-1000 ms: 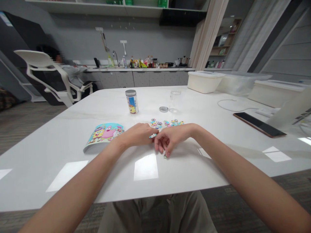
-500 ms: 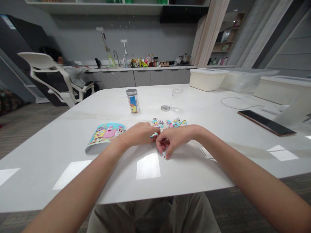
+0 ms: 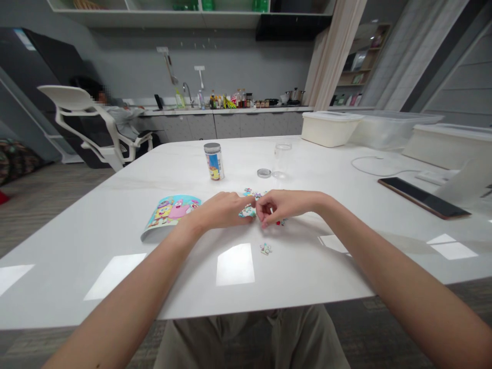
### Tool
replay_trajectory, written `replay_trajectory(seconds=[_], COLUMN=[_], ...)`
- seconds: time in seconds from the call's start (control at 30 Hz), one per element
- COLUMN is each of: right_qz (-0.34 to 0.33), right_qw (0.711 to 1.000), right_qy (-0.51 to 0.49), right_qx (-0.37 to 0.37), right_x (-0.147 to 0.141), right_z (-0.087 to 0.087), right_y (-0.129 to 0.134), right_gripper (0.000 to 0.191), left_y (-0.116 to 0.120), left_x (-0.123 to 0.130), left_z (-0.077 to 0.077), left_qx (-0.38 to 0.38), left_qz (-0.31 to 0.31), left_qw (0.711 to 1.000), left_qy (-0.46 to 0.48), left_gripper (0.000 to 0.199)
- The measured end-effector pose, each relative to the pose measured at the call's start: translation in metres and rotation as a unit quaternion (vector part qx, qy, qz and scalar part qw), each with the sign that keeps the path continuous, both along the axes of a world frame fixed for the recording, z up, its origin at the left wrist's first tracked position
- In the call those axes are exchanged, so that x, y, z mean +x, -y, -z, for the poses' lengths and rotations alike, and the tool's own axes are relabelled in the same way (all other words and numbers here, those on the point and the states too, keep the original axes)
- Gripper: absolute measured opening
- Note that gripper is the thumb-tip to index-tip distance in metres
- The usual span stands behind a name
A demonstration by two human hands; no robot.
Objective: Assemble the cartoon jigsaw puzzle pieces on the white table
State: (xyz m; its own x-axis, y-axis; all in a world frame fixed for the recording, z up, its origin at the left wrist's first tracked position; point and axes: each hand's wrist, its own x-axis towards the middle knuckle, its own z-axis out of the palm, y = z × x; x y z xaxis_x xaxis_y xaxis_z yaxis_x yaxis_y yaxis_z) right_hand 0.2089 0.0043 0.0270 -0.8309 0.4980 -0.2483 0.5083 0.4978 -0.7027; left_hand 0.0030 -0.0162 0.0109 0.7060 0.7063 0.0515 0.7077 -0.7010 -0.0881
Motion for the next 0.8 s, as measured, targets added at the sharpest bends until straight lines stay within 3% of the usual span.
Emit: replay_trajectory(seconds=[0.13, 0.2, 0.37, 0.8], right_qz=[0.062, 0.070, 0.072, 0.046], right_qw=[0.990, 0.985, 0.986, 0.986], right_qy=[0.000, 0.025, 0.043, 0.020], right_qx=[0.130, 0.159, 0.144, 0.162], right_x=[0.005, 0.005, 0.001, -0.003], right_z=[0.006, 0.009, 0.014, 0.017], right_y=[-0.008, -0.009, -0.005, -0.008], right_gripper=[0.029, 0.040, 0.035, 0.008], left_y=[0.000, 0.000, -0.002, -0.002], left_x=[-0.004, -0.005, -0.004, 0.001], left_z=[-0.004, -0.004, -0.001, 0.000], left_qx=[0.015, 0.002, -0.025, -0.031], left_qz=[-0.051, -0.064, -0.060, -0.044], left_qw=[0.998, 0.997, 0.997, 0.998], left_qy=[-0.019, -0.034, -0.040, -0.015], left_gripper=[0.047, 0.047, 0.036, 0.034])
